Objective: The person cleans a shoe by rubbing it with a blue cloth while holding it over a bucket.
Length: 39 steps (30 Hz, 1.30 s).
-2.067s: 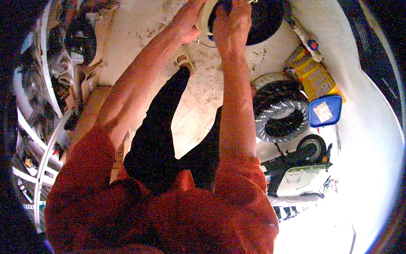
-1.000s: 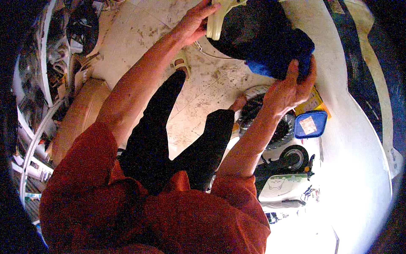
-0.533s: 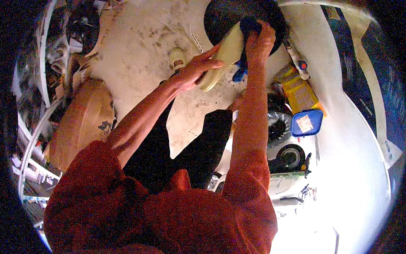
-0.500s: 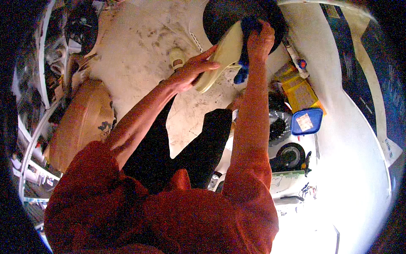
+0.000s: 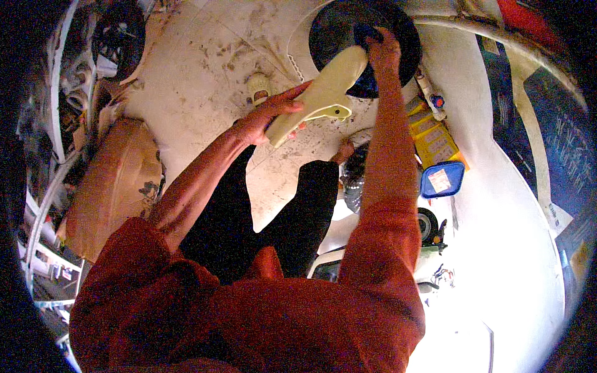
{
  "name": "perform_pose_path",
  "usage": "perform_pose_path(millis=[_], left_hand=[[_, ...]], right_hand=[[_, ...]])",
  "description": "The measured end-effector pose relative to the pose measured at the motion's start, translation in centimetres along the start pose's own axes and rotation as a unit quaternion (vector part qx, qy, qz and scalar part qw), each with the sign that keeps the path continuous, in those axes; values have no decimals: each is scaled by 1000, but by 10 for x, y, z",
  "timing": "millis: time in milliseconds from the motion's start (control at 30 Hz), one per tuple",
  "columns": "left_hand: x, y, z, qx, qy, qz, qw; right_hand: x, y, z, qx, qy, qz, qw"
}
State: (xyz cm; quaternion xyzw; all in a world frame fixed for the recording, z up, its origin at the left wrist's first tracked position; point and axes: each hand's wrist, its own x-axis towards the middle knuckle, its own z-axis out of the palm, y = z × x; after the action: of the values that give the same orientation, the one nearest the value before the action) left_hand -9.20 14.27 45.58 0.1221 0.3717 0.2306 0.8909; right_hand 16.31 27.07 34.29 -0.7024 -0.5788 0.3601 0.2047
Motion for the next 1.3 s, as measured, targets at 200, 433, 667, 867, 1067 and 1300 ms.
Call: perform_pose_path(millis=[200,433,667,867,1067,1300], left_hand=[[4,23,-26,-336,-181,-36,924],[-9,17,-48,-365,-211,-56,905],[-17,23,-57,-229,-18,-101,968],[-39,41,1,155,355,214,897],[-33,46,64,42,195,118,973],[-46,61,76,-198,-48,88,975]], right_hand=[[-32,55,-31,176,-48,81,980],[-85,-86,-14,726,-51,226,648],[-84,-85,-25,510,-88,285,806],[-104,-73,-40,556,-22,281,782],[-122,-94,-59,595,26,189,781],[-163,-155,-54,626,-49,223,745]])
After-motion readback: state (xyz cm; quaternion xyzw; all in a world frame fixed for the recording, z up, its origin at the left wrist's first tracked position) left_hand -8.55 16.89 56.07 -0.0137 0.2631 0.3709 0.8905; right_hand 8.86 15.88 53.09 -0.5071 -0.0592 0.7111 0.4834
